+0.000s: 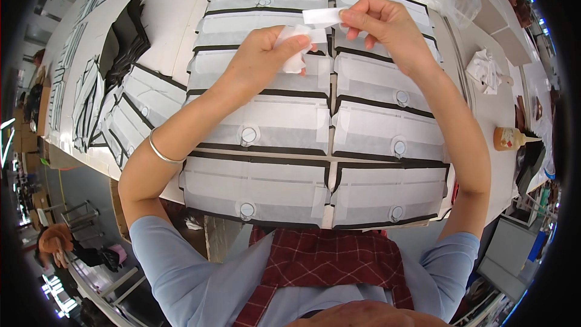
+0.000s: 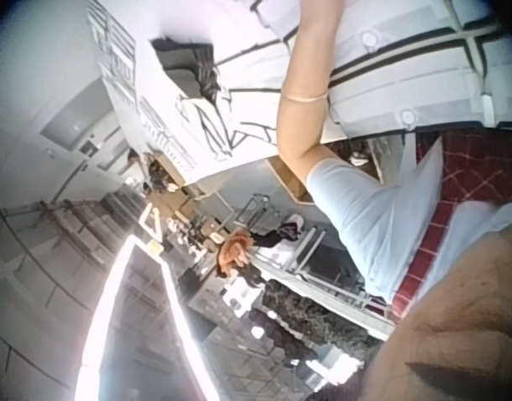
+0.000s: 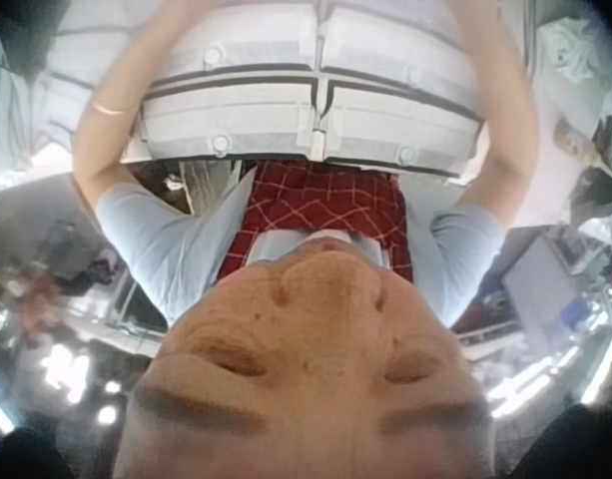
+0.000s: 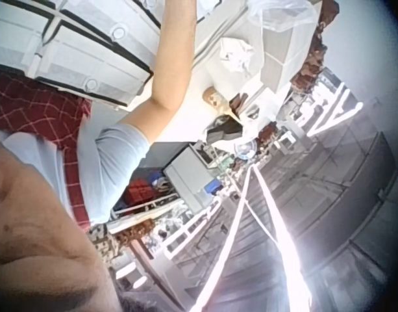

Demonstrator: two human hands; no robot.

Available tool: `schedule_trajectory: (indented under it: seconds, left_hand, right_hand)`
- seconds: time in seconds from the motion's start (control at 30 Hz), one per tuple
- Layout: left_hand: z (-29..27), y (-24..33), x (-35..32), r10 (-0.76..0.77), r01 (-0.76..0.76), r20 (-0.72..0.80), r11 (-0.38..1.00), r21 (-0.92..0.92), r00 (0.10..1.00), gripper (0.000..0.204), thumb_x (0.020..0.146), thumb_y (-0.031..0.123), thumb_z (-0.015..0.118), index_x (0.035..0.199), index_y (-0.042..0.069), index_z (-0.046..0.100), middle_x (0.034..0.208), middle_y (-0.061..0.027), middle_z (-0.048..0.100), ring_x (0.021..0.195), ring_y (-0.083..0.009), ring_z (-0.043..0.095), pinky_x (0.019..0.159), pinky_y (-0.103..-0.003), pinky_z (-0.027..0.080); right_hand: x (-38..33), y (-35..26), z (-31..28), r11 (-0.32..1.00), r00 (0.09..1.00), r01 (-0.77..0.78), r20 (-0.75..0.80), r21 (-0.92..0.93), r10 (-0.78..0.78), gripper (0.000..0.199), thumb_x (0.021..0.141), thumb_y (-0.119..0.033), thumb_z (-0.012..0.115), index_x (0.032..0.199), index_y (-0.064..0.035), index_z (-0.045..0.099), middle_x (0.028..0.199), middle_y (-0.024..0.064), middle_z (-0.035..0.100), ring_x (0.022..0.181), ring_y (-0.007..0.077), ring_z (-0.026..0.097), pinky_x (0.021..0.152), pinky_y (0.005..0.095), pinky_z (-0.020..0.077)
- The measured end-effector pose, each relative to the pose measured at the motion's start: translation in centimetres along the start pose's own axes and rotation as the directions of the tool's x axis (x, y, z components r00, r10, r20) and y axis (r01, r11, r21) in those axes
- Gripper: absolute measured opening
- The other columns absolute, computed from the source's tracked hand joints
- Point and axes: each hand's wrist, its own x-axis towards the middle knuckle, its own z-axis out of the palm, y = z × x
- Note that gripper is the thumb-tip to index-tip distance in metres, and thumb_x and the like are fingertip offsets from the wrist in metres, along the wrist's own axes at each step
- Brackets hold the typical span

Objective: The person applies a viscous substance from a squeeze bottle onto the circular tabs of multiple white face masks laid out on a table. After applying the substance, the person uses a white tissue to wipe the tabs and the surrounding areas of the masks.

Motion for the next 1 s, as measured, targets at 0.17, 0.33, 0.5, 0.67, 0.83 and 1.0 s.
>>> schedule_trajectory:
  seconds: [0.17, 0.33, 0.5, 0.67, 0.83, 1.0]
  left_hand:
    - [-2.4, -0.5, 0.1, 0.127, -0.136, 0.051, 0.966, 0.219, 0.991, 0.031, 0.103, 0.029, 0.059, 0.108, 0.000, 0.070, 0.093, -0.0039, 0.070, 0.069, -0.0073, 0.060, 0.068, -0.023, 0.049]
    - [-1.8, -1.0, 0.8, 0.268, -0.363, 0.286, 0.858, 0.364, 0.920, 0.029, 0.102, 0.025, 0.059, 0.103, -0.002, 0.070, 0.129, -0.0145, 0.065, 0.082, -0.0150, 0.062, 0.075, -0.028, 0.050]
    - [-1.0, -0.3, 1.5, 0.244, -0.420, 0.399, 0.788, 0.451, 0.884, 0.034, 0.101, 0.031, 0.060, 0.100, -0.001, 0.071, 0.145, -0.0173, 0.055, 0.097, -0.0252, 0.063, 0.078, -0.034, 0.049]
    - [-0.6, 0.1, 1.9, 0.194, -0.406, 0.430, 0.778, 0.479, 0.881, 0.036, 0.101, 0.032, 0.060, 0.100, -0.001, 0.071, 0.145, -0.0173, 0.055, 0.099, -0.0256, 0.063, 0.079, -0.034, 0.049]
    - [-0.4, -0.7, 2.2, 0.262, -0.433, 0.385, 0.766, 0.474, 0.885, 0.032, 0.101, 0.029, 0.059, 0.103, 0.000, 0.072, 0.143, -0.0177, 0.056, 0.107, -0.0262, 0.064, 0.088, -0.033, 0.049]
    - [-0.1, -0.1, 1.8, 0.346, -0.464, 0.337, 0.800, 0.381, 0.875, 0.026, 0.102, 0.024, 0.059, 0.103, 0.002, 0.072, 0.116, -0.0131, 0.069, 0.106, -0.0219, 0.062, 0.088, -0.031, 0.048]
  right_hand:
    - [1.7, 0.3, -4.6, 0.974, 0.963, 0.101, 0.266, -0.202, -0.044, 0.022, 0.091, -0.029, 0.071, 0.086, -0.0084, 0.068, 0.080, -0.0006, 0.068, 0.072, 0.0077, 0.060, 0.063, 0.0236, 0.0446]
    - [4.0, 1.8, -4.5, 0.882, 0.919, 0.105, 0.385, -0.459, 0.090, 0.019, 0.093, -0.023, 0.068, 0.086, -0.0058, 0.064, 0.077, -0.0030, 0.060, 0.072, 0.0064, 0.054, 0.063, 0.0240, 0.0465]
    - [5.5, 2.0, -5.2, 0.851, 0.885, 0.171, 0.456, -0.497, 0.089, 0.021, 0.093, -0.022, 0.067, 0.083, -0.0048, 0.063, 0.074, -0.0025, 0.057, 0.072, 0.0081, 0.052, 0.062, 0.0252, 0.0465]
    - [6.7, 0.9, -5.8, 0.782, 0.848, 0.285, 0.526, -0.554, 0.064, 0.022, 0.091, -0.022, 0.068, 0.080, -0.0041, 0.061, 0.073, -0.0015, 0.056, 0.072, 0.0096, 0.051, 0.061, 0.0260, 0.0436]
    - [7.9, 1.0, -5.0, 0.749, 0.807, 0.370, 0.589, -0.550, 0.034, 0.023, 0.090, -0.023, 0.069, 0.079, -0.0043, 0.061, 0.071, -0.0019, 0.056, 0.070, 0.0092, 0.051, 0.061, 0.0263, 0.0404]
    - [5.8, -3.0, -5.2, 0.835, 0.800, 0.244, 0.589, -0.494, 0.115, 0.017, 0.089, -0.019, 0.074, 0.093, -0.0039, 0.066, 0.081, -0.0001, 0.064, 0.076, 0.0094, 0.056, 0.067, 0.0296, 0.0471]
